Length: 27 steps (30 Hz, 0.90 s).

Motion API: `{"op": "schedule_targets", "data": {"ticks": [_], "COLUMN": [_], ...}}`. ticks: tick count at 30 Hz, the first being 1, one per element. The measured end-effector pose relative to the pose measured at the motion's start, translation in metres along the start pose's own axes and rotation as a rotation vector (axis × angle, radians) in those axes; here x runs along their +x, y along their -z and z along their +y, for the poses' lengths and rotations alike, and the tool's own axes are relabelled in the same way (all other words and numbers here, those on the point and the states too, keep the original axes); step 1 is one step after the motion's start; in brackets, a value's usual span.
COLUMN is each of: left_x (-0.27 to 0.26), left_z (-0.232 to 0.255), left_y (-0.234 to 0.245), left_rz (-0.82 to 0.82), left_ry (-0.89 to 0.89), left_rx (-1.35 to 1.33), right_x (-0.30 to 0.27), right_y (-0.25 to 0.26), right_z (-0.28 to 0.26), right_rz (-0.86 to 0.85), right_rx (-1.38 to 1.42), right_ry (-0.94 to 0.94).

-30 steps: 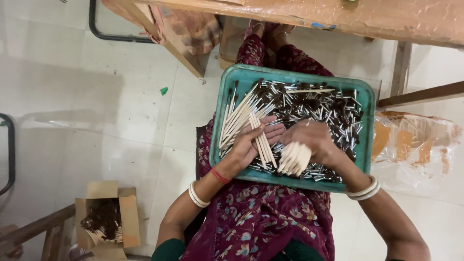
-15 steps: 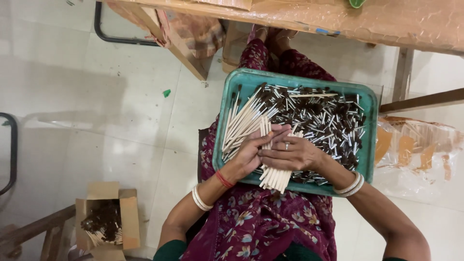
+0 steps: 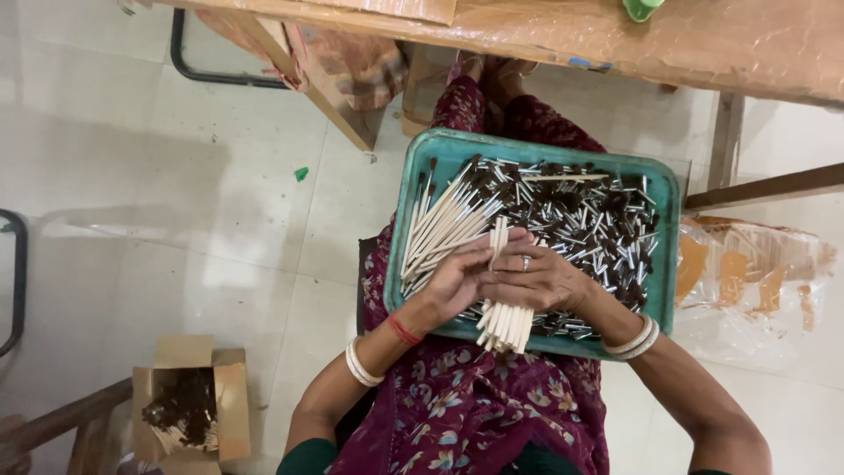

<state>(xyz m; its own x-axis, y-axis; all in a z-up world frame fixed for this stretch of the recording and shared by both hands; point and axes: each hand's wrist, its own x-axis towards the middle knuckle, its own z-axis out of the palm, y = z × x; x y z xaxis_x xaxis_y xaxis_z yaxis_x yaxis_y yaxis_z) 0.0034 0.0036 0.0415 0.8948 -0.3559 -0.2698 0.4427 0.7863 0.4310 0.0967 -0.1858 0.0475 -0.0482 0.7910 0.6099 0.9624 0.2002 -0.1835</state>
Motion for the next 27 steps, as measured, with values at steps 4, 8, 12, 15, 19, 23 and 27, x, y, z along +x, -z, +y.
{"op": "schedule_targets", "data": {"ticks": [4, 8, 12, 15, 19, 23, 27], "left_x": [0.01, 0.026, 0.058, 0.129, 0.198, 0.221, 0.208], "left_z": [-0.006, 0.021, 0.056, 0.031, -0.016, -0.042, -0.023], "left_y": [0.017, -0.009, -0.069, -0.031, 0.012, 0.046, 0.027], "left_rz": [0.06, 0.101, 0.171, 0.031, -0.066, -0.097, -0.067], "left_ry": [0.113, -0.01, -0.276, -0.573, -0.764, -1.061, -0.82], "left_rx": [0.029, 0.565, 1.551, 1.946, 2.228, 2.237, 2.217], "right_x": [-0.06, -0.098, -0.023, -0.022, -0.046, -0.073, -0.078], "right_y": [-0.018, -0.012, 0.062, 0.071, 0.066, 0.053, 0.048], "right_z": [0.016, 0.027, 0.017, 0.018, 0.008, 0.006, 0.009], "right_rz": [-0.46, -0.949, -2.232, -2.732, -2.681, -2.566, -2.489], "right_rx": [-1.012, -2.015, -2.568, -2.333, -2.082, -2.104, -1.978], "right_ry": [0.137, 0.271, 1.454, 2.005, 2.212, 2.301, 2.497]}}
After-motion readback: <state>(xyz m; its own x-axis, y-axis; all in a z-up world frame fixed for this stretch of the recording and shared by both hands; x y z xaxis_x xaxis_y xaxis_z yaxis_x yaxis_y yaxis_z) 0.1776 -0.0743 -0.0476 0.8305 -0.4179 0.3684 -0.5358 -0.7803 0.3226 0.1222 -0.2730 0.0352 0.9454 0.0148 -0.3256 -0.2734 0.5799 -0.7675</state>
